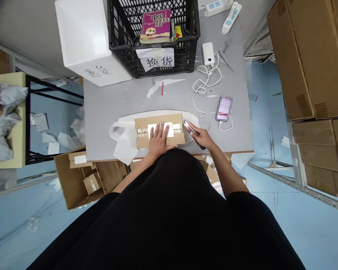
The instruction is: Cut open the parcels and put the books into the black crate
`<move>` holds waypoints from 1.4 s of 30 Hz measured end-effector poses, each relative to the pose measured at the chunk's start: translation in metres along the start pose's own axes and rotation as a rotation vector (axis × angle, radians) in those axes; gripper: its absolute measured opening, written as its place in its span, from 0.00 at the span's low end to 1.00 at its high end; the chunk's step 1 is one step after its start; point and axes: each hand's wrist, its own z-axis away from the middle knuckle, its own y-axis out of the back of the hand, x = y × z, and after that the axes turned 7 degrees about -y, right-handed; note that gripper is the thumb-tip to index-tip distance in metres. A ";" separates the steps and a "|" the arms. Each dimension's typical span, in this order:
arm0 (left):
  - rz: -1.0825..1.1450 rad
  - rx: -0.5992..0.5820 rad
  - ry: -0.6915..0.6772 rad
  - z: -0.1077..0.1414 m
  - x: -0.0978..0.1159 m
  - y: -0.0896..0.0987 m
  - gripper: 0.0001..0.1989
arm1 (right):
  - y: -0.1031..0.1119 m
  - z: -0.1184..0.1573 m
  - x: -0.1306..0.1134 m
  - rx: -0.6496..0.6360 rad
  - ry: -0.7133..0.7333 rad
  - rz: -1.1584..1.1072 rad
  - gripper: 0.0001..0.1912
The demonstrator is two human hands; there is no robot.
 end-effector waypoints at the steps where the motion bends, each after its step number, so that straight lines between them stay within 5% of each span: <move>1: 0.004 0.009 0.007 0.000 0.000 -0.001 0.55 | 0.001 0.001 0.000 -0.004 0.006 0.021 0.33; 19: -0.007 0.015 0.008 0.000 0.000 -0.003 0.58 | 0.009 0.032 0.009 -0.107 -0.007 0.053 0.32; 28: -0.208 0.016 -0.041 -0.001 -0.006 -0.010 0.57 | 0.000 0.055 0.018 -0.108 -0.007 0.120 0.33; 42: -0.226 0.029 -0.109 0.004 -0.008 -0.009 0.56 | -0.010 0.076 0.028 -0.097 -0.210 -0.168 0.42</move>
